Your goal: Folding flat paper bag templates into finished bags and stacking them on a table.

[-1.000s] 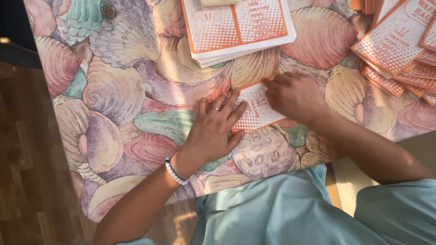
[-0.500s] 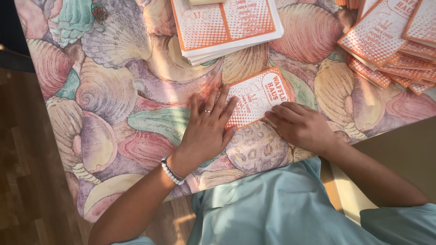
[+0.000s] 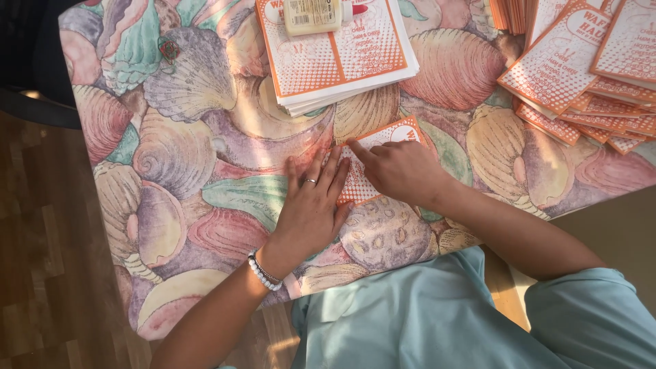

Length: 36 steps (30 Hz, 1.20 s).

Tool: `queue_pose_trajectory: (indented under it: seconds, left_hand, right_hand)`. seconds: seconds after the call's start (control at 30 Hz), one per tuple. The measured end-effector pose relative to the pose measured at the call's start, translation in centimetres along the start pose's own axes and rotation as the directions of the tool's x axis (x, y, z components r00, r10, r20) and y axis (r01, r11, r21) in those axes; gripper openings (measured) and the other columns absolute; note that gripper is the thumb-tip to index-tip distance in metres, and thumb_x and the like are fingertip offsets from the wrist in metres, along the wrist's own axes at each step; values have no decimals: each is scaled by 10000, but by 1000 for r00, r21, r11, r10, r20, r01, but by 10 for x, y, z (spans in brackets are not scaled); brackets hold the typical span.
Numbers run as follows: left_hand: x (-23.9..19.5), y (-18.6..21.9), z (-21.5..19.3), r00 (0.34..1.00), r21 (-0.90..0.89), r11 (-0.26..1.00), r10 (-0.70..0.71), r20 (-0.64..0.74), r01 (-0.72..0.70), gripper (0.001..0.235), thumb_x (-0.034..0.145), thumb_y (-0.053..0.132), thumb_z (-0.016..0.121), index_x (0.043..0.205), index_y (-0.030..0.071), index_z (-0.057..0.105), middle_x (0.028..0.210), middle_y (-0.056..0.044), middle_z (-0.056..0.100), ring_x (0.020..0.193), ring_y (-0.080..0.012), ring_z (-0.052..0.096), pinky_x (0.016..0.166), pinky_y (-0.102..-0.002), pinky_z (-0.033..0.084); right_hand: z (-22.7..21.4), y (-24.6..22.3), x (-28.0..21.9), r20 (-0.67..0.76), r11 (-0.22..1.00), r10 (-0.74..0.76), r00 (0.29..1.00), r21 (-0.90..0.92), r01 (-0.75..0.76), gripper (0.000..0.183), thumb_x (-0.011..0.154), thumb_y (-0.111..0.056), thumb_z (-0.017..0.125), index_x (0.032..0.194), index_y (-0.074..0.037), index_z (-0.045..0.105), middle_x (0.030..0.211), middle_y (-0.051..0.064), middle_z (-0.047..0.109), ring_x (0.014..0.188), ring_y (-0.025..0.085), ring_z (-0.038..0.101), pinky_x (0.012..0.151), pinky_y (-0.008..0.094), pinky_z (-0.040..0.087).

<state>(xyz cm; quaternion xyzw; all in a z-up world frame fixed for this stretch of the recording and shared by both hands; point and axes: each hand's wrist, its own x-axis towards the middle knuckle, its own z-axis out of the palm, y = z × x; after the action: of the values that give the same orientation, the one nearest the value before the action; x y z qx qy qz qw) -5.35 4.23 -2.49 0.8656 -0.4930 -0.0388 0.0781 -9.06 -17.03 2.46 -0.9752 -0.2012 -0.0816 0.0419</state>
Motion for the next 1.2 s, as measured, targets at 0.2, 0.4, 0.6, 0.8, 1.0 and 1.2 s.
queue_pose_trajectory:
  seconds: [0.2,0.4,0.6,0.8,1.0,1.2]
  left_hand:
    - [0,-1,8,1000,3,1000,1,-24,-1,644,1047,407,301,1581,46,304,1680,-231,164,1540,-422,156,1118,-763,93]
    - [-2,-1,7,999,-3,1000,26,-33,-27,602,1041,379,317,1601,160,299,1679,-241,147,1541,-450,135,1101,-788,72]
    - [1,1,3,1000,-18,1000,17,-4,-17,597,1031,367,333,1598,179,309,1668,-250,172,1528,-458,180,1093,-788,93]
    - [9,-7,6,1000,-74,997,-11,-25,9,654,942,402,533,1511,91,452,1570,-269,344,1448,-463,352,1057,-766,215]
    - [28,-3,-16,999,-86,995,-46,24,48,673,765,356,779,1351,81,595,1351,-212,510,1260,-448,521,1028,-791,241]
    - [34,0,-11,995,-64,995,-68,68,72,694,741,347,832,1332,73,594,1303,-216,557,1195,-471,595,1034,-788,244]
  right_hand:
    - [17,64,-23,57,985,174,983,1,-175,400,965,-87,535,1307,-148,733,599,1,685,517,125,637,505,207,505]
    - [17,71,-59,-257,989,98,961,-80,-122,144,867,-147,676,914,-157,813,806,17,718,712,181,656,611,269,533]
    - [36,29,-91,-234,989,-122,965,52,137,171,896,-60,621,931,-82,786,958,108,725,876,247,704,718,340,572]
    - [45,29,-102,-303,993,-83,949,59,106,159,945,-87,625,918,-65,780,945,90,689,915,244,696,765,345,576]
    - [14,27,-66,-177,989,67,982,142,-42,263,939,-124,631,1153,-77,776,748,75,697,735,223,713,643,320,570]
    - [25,42,-12,160,993,119,980,-6,-119,431,957,-148,515,1359,-89,660,463,28,603,366,176,579,441,266,489]
